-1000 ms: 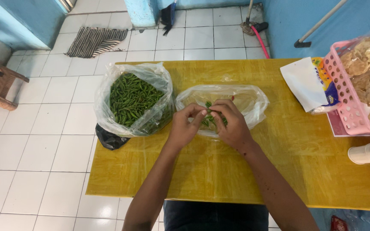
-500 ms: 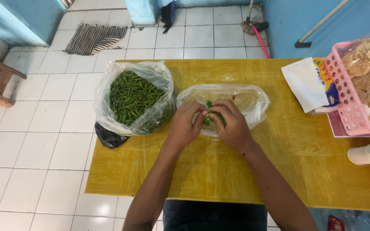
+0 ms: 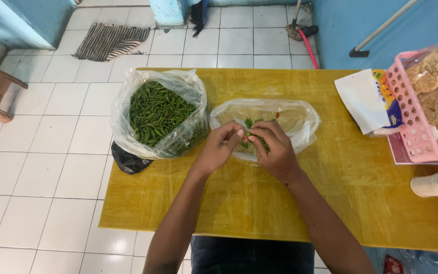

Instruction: The person picks green chilies from a large plastic bag and pulls off the stems by hand, placing the stems into a smaller plastic bag on a table.

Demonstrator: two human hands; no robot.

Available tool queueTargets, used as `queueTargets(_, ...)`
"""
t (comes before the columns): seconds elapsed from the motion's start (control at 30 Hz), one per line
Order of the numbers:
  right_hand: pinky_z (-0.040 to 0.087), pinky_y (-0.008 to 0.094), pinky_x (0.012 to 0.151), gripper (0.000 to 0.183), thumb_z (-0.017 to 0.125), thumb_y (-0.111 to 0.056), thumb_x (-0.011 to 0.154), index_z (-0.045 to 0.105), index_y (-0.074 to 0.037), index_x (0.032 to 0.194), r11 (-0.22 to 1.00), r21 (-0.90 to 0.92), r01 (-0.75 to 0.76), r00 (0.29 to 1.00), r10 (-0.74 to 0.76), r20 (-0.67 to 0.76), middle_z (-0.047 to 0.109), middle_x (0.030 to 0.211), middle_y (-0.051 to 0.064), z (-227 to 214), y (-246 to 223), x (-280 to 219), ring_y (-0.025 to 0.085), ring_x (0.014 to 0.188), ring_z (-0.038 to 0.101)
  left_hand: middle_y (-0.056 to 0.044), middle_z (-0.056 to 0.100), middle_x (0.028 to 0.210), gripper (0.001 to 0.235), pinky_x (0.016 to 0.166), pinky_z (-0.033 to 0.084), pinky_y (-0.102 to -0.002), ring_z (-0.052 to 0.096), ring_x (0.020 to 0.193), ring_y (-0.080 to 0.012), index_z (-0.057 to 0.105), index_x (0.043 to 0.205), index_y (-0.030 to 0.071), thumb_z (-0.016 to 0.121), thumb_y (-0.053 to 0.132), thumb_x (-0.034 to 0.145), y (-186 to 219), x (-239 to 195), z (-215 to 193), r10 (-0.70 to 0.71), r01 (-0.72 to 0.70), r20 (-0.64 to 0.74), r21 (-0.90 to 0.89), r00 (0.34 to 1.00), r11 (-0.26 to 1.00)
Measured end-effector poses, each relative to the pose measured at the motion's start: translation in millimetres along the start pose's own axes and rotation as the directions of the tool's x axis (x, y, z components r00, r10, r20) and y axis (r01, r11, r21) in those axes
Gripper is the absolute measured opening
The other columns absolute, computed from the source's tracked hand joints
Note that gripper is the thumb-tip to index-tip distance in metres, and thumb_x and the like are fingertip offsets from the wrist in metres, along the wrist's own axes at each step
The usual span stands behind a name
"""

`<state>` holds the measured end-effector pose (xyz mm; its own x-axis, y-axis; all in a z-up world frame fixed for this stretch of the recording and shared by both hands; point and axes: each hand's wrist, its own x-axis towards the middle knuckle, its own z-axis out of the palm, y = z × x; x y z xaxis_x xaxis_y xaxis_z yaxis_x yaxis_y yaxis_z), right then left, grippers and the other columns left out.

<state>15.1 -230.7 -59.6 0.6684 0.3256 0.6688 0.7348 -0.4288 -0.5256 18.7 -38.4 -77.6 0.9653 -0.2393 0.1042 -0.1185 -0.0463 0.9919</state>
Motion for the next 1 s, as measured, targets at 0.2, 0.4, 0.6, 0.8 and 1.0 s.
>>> queueTargets(0.2, 0.059, 0.035, 0.087, 0.014, 0.068, -0.005, 0.104, 0.065, -0.001, 0.117, 0.991, 0.121, -0.063, 0.997, 0.068, -0.034, 0.067, 0.119, 0.014, 4.0, 8.1, -4.8, 0.025, 0.104, 0.07, 0.001, 0.066, 0.094, 0.024, 0.087, 0.05, -0.026, 0.061, 0.091, -0.0069, 0.065, 0.104, 0.003, 0.052, 0.022, 0.11, -27.5, 6.7, 5.3, -0.02, 0.034, 0.05, -0.288, 0.999, 0.957)
queueTargets(0.4, 0.056, 0.032, 0.071, 0.017, 0.074, -0.007, 0.098, 0.069, -0.002, 0.114, 0.969, 0.076, -0.233, 0.972, 0.235, -0.018, 0.071, 0.106, 0.012, 1.1, 12.7, -0.2, 0.021, 0.083, 0.07, 0.0, 0.06, 0.083, 0.023, 0.07, 0.043, -0.029, 0.052, 0.077, -0.008, 0.065, 0.1, 0.001, 0.057, 0.02, 0.111, -6.8, 2.0, 7.2, -0.04, 0.016, -0.115, -0.2, 0.993, 0.98)
queueTargets(0.6, 0.056, 0.032, 0.07, 0.017, 0.072, -0.004, 0.098, 0.071, -0.002, 0.115, 0.972, 0.024, -0.235, 0.972, 0.236, -0.019, 0.071, 0.107, 0.011, -0.5, 15.7, 1.9, 0.02, 0.081, 0.069, -0.01, 0.067, 0.086, 0.01, 0.065, 0.05, -0.033, 0.061, 0.071, -0.0193, 0.07, 0.101, 0.003, 0.072, 0.012, 0.096, 47.1, -13.7, 0.0, 0.298, -0.174, -0.243, 0.428, 0.923, 0.887)
queueTargets(0.8, 0.061, 0.032, 0.069, 0.019, 0.069, -0.003, 0.098, 0.072, -0.003, 0.117, 0.952, -0.072, -0.296, 0.954, 0.299, 0.031, 0.066, 0.121, 0.012, -1.5, 18.0, 2.2, 0.024, 0.096, 0.071, -0.01, 0.072, 0.101, 0.01, 0.077, 0.056, -0.038, 0.071, 0.092, -0.0303, 0.074, 0.104, 0.007, 0.071, 0.006, 0.094, 72.1, -23.5, -11.5, 0.51, -0.229, -0.281, 0.651, 0.813, 0.724)
queueTargets(1.0, 0.061, 0.037, 0.078, 0.03, 0.074, -0.01, 0.095, 0.067, -0.005, 0.124, 0.94, -0.079, -0.332, 0.941, 0.336, 0.043, 0.062, 0.128, 0.011, -1.7, 17.6, 0.8, 0.025, 0.103, 0.069, -0.008, 0.074, 0.098, 0.011, 0.074, 0.056, -0.04, 0.072, 0.085, -0.0286, 0.068, 0.103, 0.008, 0.073, 0.008, 0.093, 74.7, -26.3, -62.7, 0.444, 0.029, -0.469, 0.712, 0.764, 0.702)
